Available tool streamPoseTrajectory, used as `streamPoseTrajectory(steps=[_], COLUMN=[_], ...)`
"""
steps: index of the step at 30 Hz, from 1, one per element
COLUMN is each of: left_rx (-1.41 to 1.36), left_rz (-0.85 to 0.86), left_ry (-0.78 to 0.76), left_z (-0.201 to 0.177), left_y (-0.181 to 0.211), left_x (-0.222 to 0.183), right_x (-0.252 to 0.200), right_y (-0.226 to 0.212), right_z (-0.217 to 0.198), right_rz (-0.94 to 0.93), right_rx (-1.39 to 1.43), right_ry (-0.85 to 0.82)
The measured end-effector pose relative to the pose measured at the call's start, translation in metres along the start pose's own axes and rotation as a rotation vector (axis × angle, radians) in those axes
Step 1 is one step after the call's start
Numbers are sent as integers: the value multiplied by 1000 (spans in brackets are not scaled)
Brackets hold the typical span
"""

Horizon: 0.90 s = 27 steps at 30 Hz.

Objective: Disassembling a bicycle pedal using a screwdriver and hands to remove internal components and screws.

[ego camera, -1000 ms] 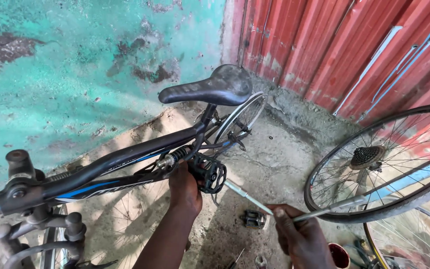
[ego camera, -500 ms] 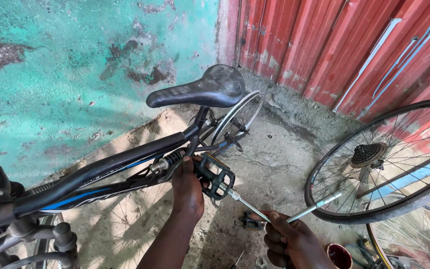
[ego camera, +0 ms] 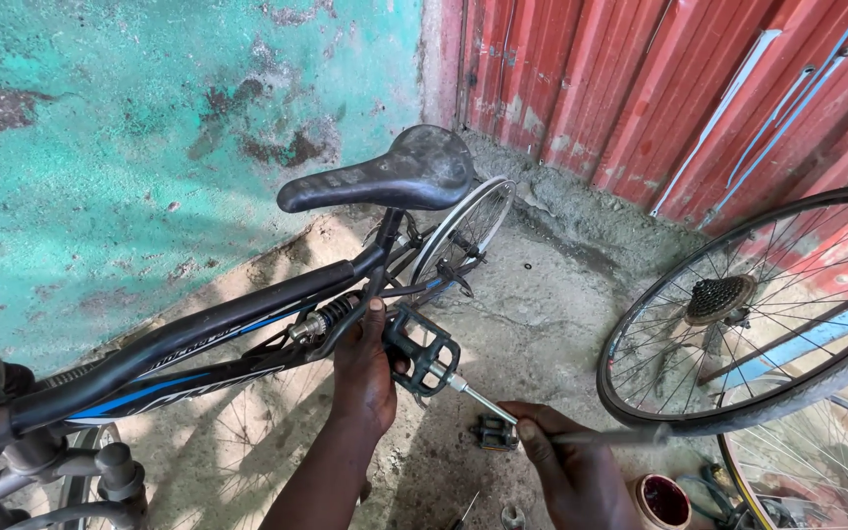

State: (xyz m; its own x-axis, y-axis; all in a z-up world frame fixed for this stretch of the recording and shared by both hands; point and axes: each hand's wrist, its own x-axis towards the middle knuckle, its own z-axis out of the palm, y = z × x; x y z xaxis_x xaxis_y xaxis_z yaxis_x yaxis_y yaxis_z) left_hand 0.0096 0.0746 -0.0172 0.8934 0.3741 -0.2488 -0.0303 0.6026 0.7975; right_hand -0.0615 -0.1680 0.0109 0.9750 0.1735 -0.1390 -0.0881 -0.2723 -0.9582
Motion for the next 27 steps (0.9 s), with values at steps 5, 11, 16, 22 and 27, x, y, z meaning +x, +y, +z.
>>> streamPoseTrajectory(steps=[5,11,16,22,27], left_rx=[-16,-124,-37,-50,-12], left_rz=[-120,-60,-83,-88,-101], left_ry=[63,0,64,47,106], left_z=[2,-5,4,3,5], left_y=[5,-7,5,1,3], left_x=[-3,6,-4,-2,-5], right_x=[0,-3,-2,-8,-8], right_y=[-2,-17,-10,-25,-21], right_z=[5,4,3,4,0], right_rz=[-60,1,-208,-101,-212], right_rx=[-261,-194,-298,-359,-346], right_ry=[79,56,61,134,52])
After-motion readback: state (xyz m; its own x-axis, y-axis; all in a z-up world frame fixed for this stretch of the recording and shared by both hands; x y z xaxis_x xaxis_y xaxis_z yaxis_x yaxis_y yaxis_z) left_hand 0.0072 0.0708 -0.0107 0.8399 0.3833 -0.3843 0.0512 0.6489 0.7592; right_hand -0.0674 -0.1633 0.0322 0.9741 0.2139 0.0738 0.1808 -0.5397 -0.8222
